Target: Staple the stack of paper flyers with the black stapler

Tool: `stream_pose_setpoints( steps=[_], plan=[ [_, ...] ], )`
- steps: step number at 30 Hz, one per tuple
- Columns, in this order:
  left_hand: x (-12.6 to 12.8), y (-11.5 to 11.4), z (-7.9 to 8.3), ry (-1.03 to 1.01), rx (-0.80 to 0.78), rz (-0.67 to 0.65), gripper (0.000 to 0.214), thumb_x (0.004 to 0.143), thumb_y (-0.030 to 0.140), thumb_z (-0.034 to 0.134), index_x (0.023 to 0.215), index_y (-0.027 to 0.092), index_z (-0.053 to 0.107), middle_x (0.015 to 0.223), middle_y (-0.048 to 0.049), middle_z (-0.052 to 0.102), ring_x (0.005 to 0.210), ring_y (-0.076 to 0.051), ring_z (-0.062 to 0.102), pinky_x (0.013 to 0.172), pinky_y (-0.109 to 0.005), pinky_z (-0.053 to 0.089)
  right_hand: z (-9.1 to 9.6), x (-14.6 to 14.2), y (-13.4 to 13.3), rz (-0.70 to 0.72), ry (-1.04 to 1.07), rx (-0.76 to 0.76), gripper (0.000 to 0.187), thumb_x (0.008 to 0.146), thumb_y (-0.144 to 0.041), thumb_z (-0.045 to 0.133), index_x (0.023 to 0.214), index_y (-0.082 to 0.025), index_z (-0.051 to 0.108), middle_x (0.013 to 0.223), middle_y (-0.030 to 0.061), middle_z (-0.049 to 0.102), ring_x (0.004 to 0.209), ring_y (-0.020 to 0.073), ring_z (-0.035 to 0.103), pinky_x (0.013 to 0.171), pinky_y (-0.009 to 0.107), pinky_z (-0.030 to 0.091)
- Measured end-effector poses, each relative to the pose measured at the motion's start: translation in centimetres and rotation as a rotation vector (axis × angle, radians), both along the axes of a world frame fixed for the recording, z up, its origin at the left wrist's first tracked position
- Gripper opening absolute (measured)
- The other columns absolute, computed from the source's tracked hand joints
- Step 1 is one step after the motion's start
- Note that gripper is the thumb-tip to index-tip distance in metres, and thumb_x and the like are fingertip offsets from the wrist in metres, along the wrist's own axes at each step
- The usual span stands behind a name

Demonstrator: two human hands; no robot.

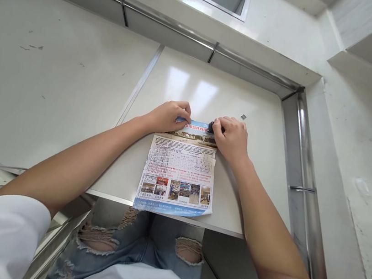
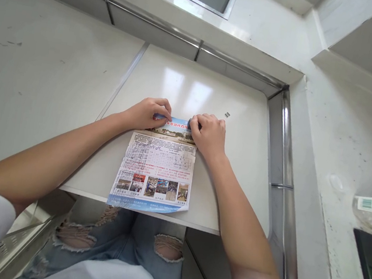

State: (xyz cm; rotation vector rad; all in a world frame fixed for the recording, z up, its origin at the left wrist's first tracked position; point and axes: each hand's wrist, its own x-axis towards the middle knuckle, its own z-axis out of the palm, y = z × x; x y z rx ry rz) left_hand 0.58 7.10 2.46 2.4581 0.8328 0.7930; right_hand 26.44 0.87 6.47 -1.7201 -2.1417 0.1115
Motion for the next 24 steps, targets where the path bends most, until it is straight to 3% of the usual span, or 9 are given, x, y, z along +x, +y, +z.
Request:
stream_pose_setpoints(
  steps=[24],
  plan=[
    [0.1,0.2,-0.3,-0.01,0.001,-0.007,0.023,0.093,0.018,0.066,0.098,0.022,0.088,0.111,-0.0067,0.079,0.081,-0.016,0.07,0.078,-0.033,0.056,0.1,-1.4,-0.7,-0.079,-0.183,-0.054,0.04,0.112,-0.027,0.037,0.082,-0.023,0.064,0.102,0.0119,0.078,0.104,0.0315,0.062,0.09,0.047,0.034]
  ],
)
